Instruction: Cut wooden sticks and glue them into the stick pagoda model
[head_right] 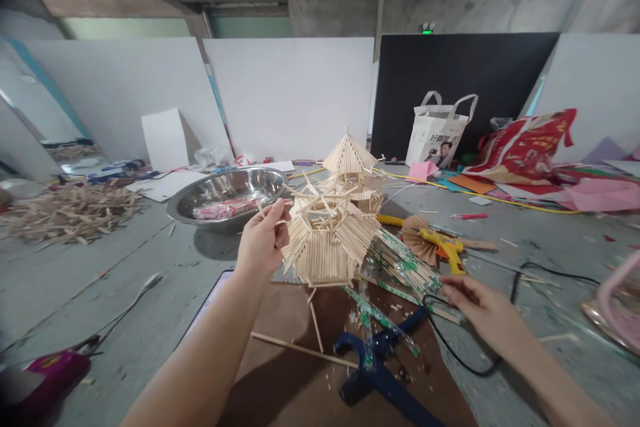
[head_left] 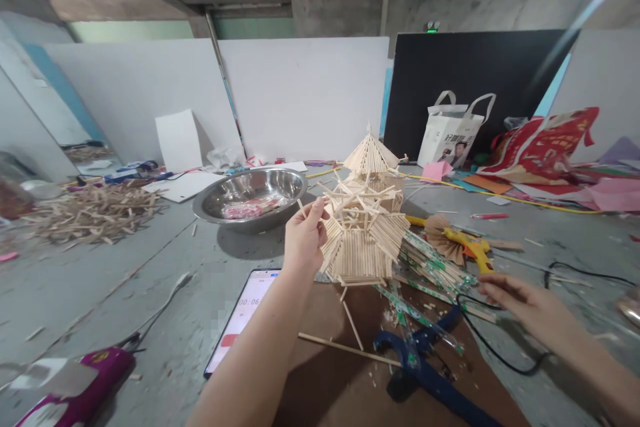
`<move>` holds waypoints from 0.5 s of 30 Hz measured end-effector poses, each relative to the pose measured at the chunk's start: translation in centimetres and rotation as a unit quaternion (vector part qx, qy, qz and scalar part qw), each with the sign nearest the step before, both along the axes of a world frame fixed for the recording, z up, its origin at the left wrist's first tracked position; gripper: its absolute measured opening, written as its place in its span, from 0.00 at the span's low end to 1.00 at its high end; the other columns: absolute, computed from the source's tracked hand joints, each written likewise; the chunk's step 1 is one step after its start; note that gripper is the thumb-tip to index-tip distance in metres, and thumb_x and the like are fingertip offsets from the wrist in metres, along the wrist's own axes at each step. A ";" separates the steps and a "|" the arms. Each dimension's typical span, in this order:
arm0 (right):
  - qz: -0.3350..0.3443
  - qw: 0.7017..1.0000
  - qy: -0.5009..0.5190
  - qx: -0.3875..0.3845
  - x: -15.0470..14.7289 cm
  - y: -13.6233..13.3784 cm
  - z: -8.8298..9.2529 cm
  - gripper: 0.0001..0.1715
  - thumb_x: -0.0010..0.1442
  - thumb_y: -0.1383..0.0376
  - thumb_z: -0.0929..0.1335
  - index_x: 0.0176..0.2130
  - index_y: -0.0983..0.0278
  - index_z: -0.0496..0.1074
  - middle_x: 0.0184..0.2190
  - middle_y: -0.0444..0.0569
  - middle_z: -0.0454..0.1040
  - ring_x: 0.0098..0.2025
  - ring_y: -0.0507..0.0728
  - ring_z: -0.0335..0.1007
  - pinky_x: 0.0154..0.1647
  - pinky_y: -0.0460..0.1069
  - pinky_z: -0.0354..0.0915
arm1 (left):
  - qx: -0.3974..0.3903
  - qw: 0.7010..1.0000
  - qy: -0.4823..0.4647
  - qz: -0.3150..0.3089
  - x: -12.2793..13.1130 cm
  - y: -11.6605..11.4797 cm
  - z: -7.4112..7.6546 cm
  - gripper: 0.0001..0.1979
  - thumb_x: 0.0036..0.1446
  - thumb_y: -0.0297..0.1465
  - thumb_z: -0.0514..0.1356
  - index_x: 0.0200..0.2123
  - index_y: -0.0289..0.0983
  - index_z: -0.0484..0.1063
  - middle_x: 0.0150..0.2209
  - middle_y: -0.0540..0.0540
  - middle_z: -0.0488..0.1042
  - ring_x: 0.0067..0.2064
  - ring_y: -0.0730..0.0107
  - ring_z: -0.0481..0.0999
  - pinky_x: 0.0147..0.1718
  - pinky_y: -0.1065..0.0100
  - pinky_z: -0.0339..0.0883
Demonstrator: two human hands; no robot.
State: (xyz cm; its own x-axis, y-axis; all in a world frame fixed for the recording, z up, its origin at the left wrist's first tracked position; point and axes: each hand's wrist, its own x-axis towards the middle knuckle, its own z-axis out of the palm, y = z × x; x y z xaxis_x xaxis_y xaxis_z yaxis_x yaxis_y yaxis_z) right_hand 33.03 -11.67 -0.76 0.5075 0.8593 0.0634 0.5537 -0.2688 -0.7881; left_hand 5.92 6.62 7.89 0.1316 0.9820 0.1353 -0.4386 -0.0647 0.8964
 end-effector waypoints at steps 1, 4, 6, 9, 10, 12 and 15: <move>0.002 1.000 0.003 0.012 -0.6 0.2 0.9 0.22 0.42 0.49 0.65 0.32 0.61 0.71 0.30 0.49 0.74 0.31 0.58 0.68 0.33 0.50 0.64 | 0.005 1.000 0.001 0.008 -0.1 -0.2 0.3 0.13 0.40 0.38 0.61 0.27 0.34 0.69 0.17 0.56 0.58 0.12 0.88 0.48 0.10 0.76 0.36; 0.030 0.997 0.050 0.045 -3.7 1.0 4.2 0.22 0.41 0.50 0.66 0.33 0.61 0.71 0.29 0.49 0.74 0.27 0.56 0.68 0.29 0.50 0.64 | 0.029 0.999 0.015 -0.007 -0.4 -1.7 1.4 0.12 0.42 0.38 0.61 0.26 0.34 0.70 0.15 0.57 0.53 0.13 0.88 0.46 0.11 0.76 0.34; 0.073 0.987 0.114 0.091 -6.6 1.9 6.4 0.20 0.44 0.51 0.66 0.34 0.61 0.70 0.27 0.48 0.73 0.25 0.54 0.66 0.27 0.48 0.64 | 0.038 0.996 0.046 -0.064 -0.5 -3.1 2.0 0.11 0.42 0.38 0.60 0.24 0.34 0.70 0.15 0.56 0.53 0.13 0.88 0.45 0.11 0.76 0.34; 0.162 0.956 0.209 0.128 -10.7 3.6 8.7 0.18 0.47 0.55 0.66 0.37 0.61 0.69 0.29 0.48 0.72 0.24 0.51 0.65 0.24 0.47 0.63 | 0.049 0.981 0.101 -0.159 -0.4 -5.2 2.4 0.11 0.43 0.38 0.60 0.23 0.34 0.70 0.14 0.56 0.53 0.13 0.87 0.45 0.12 0.75 0.34; 0.185 0.944 0.234 0.138 -11.8 4.2 9.2 0.17 0.47 0.56 0.66 0.37 0.60 0.69 0.29 0.47 0.72 0.23 0.50 0.65 0.22 0.46 0.62 | 0.058 0.976 0.116 -0.175 -0.2 -5.7 2.4 0.11 0.44 0.38 0.59 0.24 0.34 0.71 0.13 0.56 0.53 0.13 0.87 0.45 0.12 0.75 0.34; 0.223 0.919 0.284 0.161 -13.2 5.1 9.6 0.14 0.48 0.57 0.66 0.36 0.61 0.69 0.28 0.46 0.71 0.21 0.49 0.64 0.20 0.45 0.61 | 0.086 0.967 0.149 -0.187 0.0 -6.3 2.1 0.12 0.45 0.39 0.58 0.24 0.35 0.72 0.13 0.56 0.52 0.14 0.86 0.46 0.12 0.75 0.37; 0.236 0.902 0.319 0.173 -13.8 5.7 9.4 0.10 0.50 0.58 0.65 0.30 0.63 0.69 0.22 0.43 0.69 0.20 0.47 0.62 0.19 0.44 0.59 | 0.137 0.955 0.198 -0.173 0.4 -6.6 1.6 0.11 0.46 0.38 0.57 0.23 0.36 0.72 0.13 0.55 0.56 0.15 0.84 0.50 0.13 0.76 0.44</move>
State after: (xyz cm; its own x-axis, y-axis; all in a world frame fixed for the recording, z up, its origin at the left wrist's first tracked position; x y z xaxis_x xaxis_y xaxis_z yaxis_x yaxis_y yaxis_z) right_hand 19.27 -5.94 8.68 0.1191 0.9739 0.1931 -0.0538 0.2006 -0.9782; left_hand 6.27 0.00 9.51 0.5365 0.8052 0.2527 -0.1071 -0.2321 0.9668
